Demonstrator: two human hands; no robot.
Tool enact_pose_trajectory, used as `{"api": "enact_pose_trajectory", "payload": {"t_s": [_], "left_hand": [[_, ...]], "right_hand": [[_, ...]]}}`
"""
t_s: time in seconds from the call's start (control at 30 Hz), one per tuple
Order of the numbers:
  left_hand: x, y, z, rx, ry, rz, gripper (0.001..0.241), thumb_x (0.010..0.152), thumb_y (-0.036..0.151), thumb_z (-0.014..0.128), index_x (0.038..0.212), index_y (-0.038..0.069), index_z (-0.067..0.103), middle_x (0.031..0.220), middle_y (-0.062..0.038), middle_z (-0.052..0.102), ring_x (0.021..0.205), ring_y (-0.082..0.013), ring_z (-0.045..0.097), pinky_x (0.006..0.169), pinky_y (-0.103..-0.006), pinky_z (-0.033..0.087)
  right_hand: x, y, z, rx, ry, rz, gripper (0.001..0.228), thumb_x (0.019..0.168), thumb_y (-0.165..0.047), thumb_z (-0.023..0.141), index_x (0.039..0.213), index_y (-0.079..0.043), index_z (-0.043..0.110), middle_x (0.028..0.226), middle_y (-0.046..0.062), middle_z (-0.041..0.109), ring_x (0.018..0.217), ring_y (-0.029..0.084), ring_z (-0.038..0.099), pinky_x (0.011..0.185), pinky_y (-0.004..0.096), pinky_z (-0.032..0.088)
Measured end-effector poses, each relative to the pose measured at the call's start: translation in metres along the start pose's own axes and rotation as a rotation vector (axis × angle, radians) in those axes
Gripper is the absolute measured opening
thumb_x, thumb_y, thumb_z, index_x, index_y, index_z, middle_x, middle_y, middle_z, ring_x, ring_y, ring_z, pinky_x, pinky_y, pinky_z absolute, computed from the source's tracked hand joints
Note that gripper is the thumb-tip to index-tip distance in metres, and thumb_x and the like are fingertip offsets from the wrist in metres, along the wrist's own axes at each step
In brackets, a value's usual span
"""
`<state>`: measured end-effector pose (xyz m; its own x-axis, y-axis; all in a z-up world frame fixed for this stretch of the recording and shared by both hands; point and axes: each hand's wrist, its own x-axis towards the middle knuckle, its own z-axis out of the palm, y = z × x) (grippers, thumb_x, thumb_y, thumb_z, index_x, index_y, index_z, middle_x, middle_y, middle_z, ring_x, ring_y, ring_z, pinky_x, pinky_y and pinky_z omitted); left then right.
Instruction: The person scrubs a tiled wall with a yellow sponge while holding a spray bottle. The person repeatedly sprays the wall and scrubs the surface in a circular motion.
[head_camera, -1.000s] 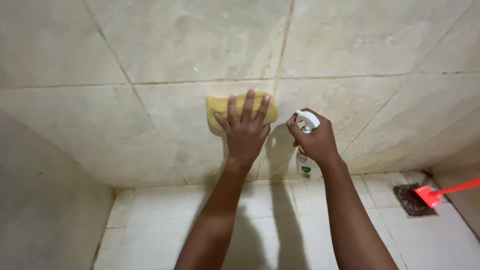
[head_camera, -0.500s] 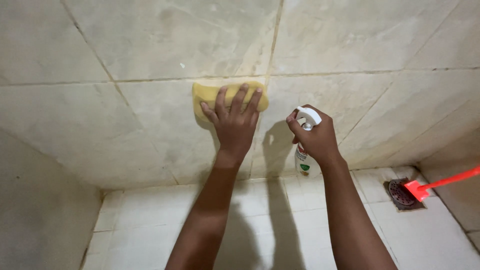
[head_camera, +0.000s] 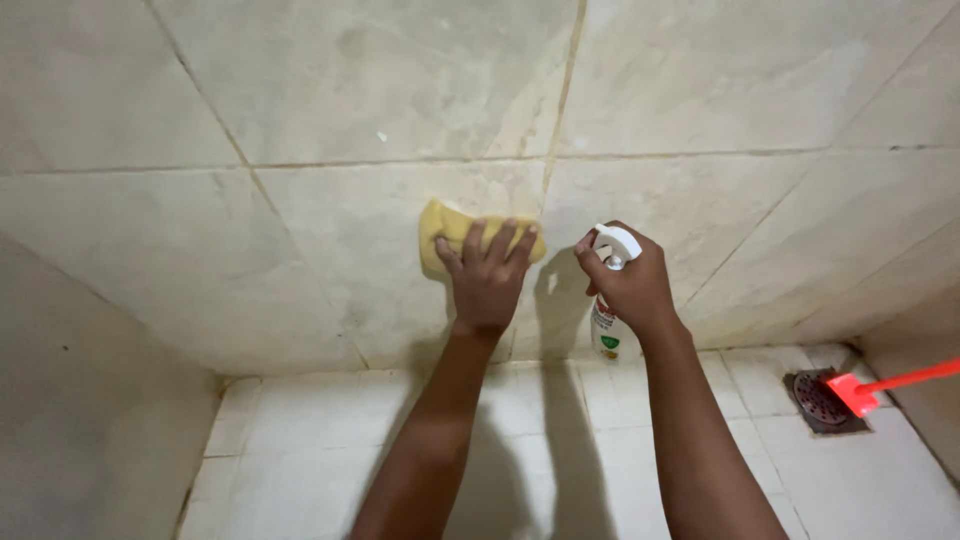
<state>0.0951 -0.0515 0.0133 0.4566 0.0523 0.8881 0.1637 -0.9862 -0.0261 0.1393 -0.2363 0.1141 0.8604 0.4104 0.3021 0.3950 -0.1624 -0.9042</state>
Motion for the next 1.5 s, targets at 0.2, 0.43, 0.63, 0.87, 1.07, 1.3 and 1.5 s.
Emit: {"api": "enact_pose_trajectory", "payload": {"t_s": [0.2, 0.43, 0.63, 0.87, 1.07, 1.3, 1.5], "left_hand": [[-0.004, 0.007, -0.010, -0.064, -0.105, -0.080, 0.033, 0.093, 0.025, 0.073, 0.125, 0.030, 0.073, 0.135, 0.003, 0.064, 0.137, -0.0310, 0.049, 0.115, -0.0761, 0.020], [0.037, -0.003, -0.032, -0.013, 0.047, -0.088, 0.043, 0.091, 0.028, 0.078, 0.134, 0.029, 0.070, 0.146, -0.002, 0.058, 0.141, -0.0382, 0.041, 0.113, -0.0797, 0.010], [0.021, -0.010, -0.019, -0.075, -0.043, -0.173, 0.053, 0.083, 0.029, 0.082, 0.135, 0.030, 0.070, 0.144, 0.000, 0.058, 0.142, -0.0346, 0.042, 0.116, -0.0789, 0.010], [0.020, -0.009, -0.030, -0.090, -0.077, -0.150, 0.044, 0.087, 0.022, 0.079, 0.129, 0.031, 0.071, 0.140, -0.001, 0.063, 0.141, -0.0351, 0.044, 0.117, -0.0791, 0.010], [0.043, -0.032, -0.055, -0.104, 0.038, -0.229, 0.046, 0.085, 0.023, 0.080, 0.130, 0.030, 0.071, 0.140, -0.001, 0.064, 0.141, -0.0336, 0.045, 0.117, -0.0775, 0.011], [0.004, -0.040, -0.047, -0.106, -0.116, -0.169, 0.048, 0.079, 0.021, 0.081, 0.125, 0.030, 0.073, 0.134, 0.003, 0.066, 0.138, -0.0292, 0.049, 0.117, -0.0752, 0.017], [0.017, -0.046, -0.065, -0.094, 0.010, -0.155, 0.045, 0.083, 0.019, 0.081, 0.125, 0.032, 0.073, 0.136, 0.003, 0.064, 0.137, -0.0298, 0.048, 0.119, -0.0756, 0.015]], "right_hand": [[-0.009, -0.019, -0.006, 0.061, 0.022, -0.071, 0.014, 0.093, -0.017, 0.073, 0.092, -0.004, 0.069, 0.077, 0.002, 0.068, 0.059, 0.010, 0.062, 0.051, 0.029, 0.053], [-0.014, -0.029, -0.018, 0.076, 0.031, -0.073, 0.014, 0.092, -0.017, 0.073, 0.094, -0.004, 0.068, 0.082, 0.001, 0.069, 0.060, 0.010, 0.063, 0.053, 0.028, 0.054], [-0.013, -0.024, -0.018, 0.091, 0.031, -0.115, 0.012, 0.093, -0.014, 0.073, 0.094, -0.003, 0.069, 0.082, 0.002, 0.069, 0.059, 0.010, 0.063, 0.053, 0.029, 0.054], [-0.016, -0.026, -0.017, 0.079, 0.058, -0.127, 0.012, 0.093, -0.014, 0.074, 0.094, -0.003, 0.069, 0.079, 0.003, 0.068, 0.060, 0.010, 0.063, 0.052, 0.028, 0.054], [-0.016, -0.020, -0.019, 0.089, 0.076, -0.141, 0.013, 0.094, -0.014, 0.074, 0.094, -0.002, 0.068, 0.082, 0.002, 0.068, 0.062, 0.009, 0.063, 0.053, 0.027, 0.055], [-0.014, -0.022, -0.006, 0.038, 0.049, -0.124, 0.012, 0.094, -0.014, 0.073, 0.095, -0.002, 0.069, 0.079, 0.003, 0.068, 0.061, 0.010, 0.065, 0.053, 0.028, 0.055], [-0.007, -0.021, 0.003, 0.073, 0.059, -0.169, 0.013, 0.095, -0.014, 0.073, 0.096, -0.002, 0.069, 0.081, 0.003, 0.068, 0.065, 0.010, 0.065, 0.054, 0.028, 0.057]]}}
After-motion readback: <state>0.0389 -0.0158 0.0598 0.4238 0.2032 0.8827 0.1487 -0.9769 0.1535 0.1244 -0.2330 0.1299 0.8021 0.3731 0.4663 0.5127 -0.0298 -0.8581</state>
